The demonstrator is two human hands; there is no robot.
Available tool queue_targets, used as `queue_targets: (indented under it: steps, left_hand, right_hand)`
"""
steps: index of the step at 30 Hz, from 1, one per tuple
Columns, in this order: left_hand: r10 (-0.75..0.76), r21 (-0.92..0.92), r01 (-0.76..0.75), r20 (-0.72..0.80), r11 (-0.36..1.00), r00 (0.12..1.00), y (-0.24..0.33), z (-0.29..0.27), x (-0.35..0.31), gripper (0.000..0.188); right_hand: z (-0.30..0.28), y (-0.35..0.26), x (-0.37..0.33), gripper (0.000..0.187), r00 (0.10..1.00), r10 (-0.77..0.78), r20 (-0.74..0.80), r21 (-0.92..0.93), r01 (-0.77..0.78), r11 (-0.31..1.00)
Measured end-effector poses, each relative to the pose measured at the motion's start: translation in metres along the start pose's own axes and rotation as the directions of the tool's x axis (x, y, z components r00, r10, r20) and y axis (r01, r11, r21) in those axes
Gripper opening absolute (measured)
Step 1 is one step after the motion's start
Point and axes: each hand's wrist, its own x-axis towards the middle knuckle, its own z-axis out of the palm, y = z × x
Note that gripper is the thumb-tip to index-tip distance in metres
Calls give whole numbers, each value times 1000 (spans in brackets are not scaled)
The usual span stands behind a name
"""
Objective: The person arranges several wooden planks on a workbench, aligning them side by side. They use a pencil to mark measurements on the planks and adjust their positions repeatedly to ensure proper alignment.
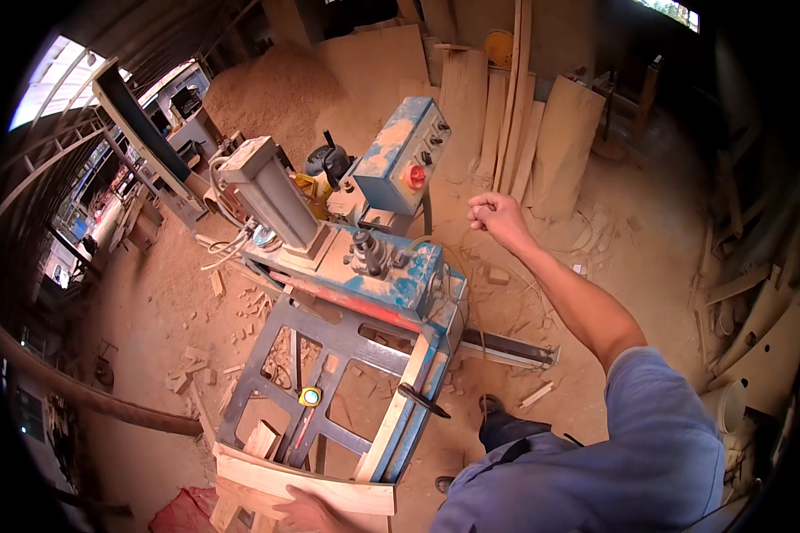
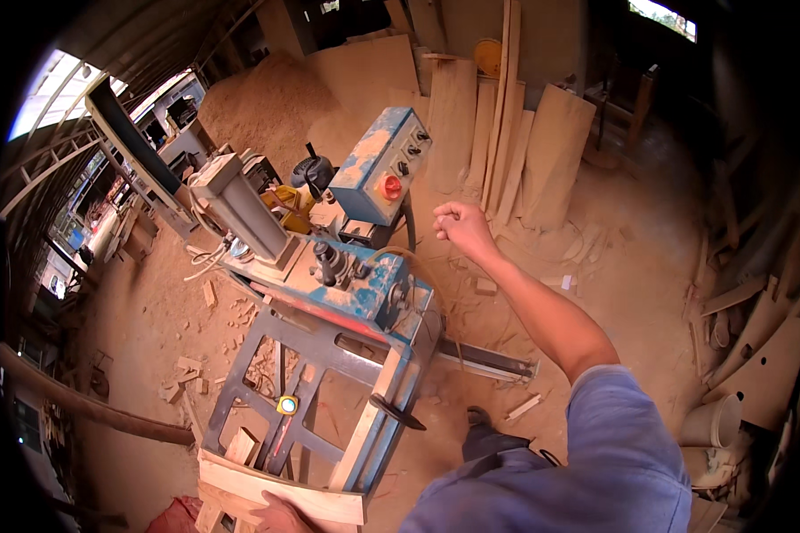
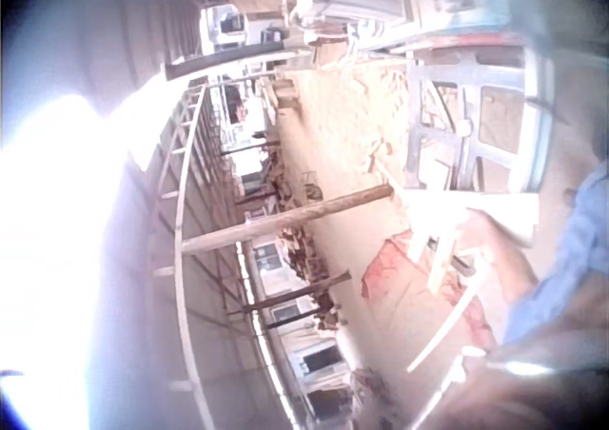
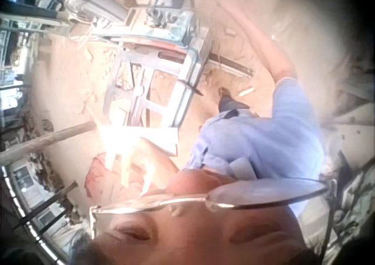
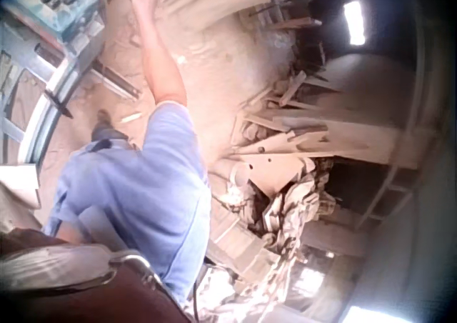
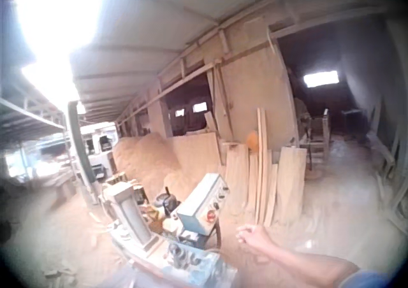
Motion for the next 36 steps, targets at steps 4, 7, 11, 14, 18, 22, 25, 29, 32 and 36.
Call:
queue_targets:
  steps: [4,7,11,14,18,22,25,29,32,36]
  left_hand:
    - [135,214,-144,54,966,989,-6,21,2,69]
    - [218,312,-236,92,920,972,-8,25,7,63]
    - [333,422,-349,114,836,936,-19,33,17,57]
    - [547,630,-493,126,600,828,-44,43,19,59]
    - [600,751,-399,4,527,800,-51,56,21,35]
    - [630,796,-288,-146,532,763,-51,59,18,24]
    - [638,785,-293,-163,546,752,-56,59,21,23]
    - [698,813,-214,-294,542,653,-44,56,12,21]
    - [784,766,-463,-85,446,615,-58,49,24,18]
    - [524,680,-277,-183,678,832,-72,68,28,20]
  right_hand:
    - [12,56,96,25,994,19,109,-240,8,971]
    - [19,101,170,34,996,19,84,-505,26,863]
    - [39,134,242,41,996,-75,56,-644,93,760]
    - [64,135,269,42,995,-82,56,-729,97,678]
    - [77,116,294,40,999,17,44,-819,26,574]
    - [78,107,305,47,994,-6,107,-909,100,404]
    - [76,100,301,40,976,-80,203,-942,217,255]
    - [63,118,309,32,932,-210,294,-916,338,215]
    - [66,117,300,33,934,-224,278,-900,335,279]
    - [55,143,273,37,937,-258,236,-861,324,391]
